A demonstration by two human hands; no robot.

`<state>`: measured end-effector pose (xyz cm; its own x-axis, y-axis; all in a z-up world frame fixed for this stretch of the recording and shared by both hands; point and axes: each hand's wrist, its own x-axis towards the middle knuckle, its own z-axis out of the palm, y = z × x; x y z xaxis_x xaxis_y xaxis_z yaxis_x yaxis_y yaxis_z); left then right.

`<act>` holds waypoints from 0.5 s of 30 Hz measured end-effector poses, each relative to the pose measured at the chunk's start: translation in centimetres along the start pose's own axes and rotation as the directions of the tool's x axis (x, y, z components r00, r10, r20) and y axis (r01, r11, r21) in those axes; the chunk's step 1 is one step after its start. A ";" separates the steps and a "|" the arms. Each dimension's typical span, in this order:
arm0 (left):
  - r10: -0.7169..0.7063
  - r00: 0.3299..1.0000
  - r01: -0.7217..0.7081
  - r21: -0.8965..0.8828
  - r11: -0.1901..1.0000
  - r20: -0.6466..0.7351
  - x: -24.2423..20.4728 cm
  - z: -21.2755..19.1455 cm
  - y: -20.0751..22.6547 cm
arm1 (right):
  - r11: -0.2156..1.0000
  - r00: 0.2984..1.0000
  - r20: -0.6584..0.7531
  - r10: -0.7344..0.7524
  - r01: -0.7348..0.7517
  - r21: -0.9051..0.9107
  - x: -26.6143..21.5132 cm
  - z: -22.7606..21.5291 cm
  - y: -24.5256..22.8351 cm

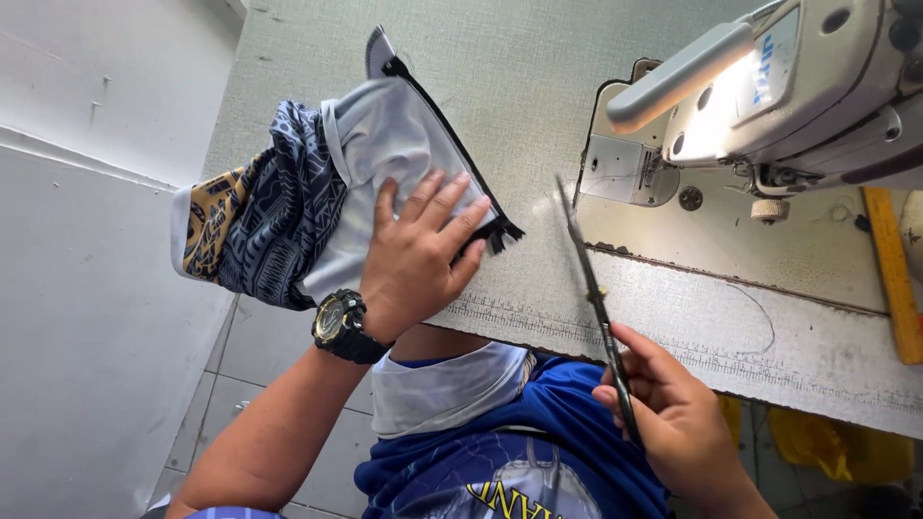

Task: Sewing a zipper onto a piece of patterned fabric using an industrial sewing machine and trimming excess thread with scissors.

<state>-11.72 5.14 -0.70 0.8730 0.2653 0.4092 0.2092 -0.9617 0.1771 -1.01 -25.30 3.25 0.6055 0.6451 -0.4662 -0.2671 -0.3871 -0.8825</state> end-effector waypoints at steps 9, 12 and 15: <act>0.179 0.982 -0.188 -0.483 0.855 -0.066 -0.1 -0.6 7.8 | 0.770 0.949 0.181 -0.259 0.316 -0.554 -2.4 -3.1 -0.9; 0.178 0.968 -0.237 -0.413 0.880 -0.176 2.0 -1.7 5.8 | 0.735 0.944 0.206 -0.257 0.329 -0.593 -2.3 -3.6 0.2; 0.268 0.959 -0.277 -0.113 0.954 -0.089 5.3 -3.8 3.1 | 0.719 0.934 0.227 -0.275 0.356 -0.597 -2.4 -3.7 0.7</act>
<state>-8.11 3.84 5.46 0.8542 0.0027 0.5200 -0.0923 -0.9833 0.1568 0.10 -29.56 4.02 0.4686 0.8587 -0.2074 0.4711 -0.4415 -0.7636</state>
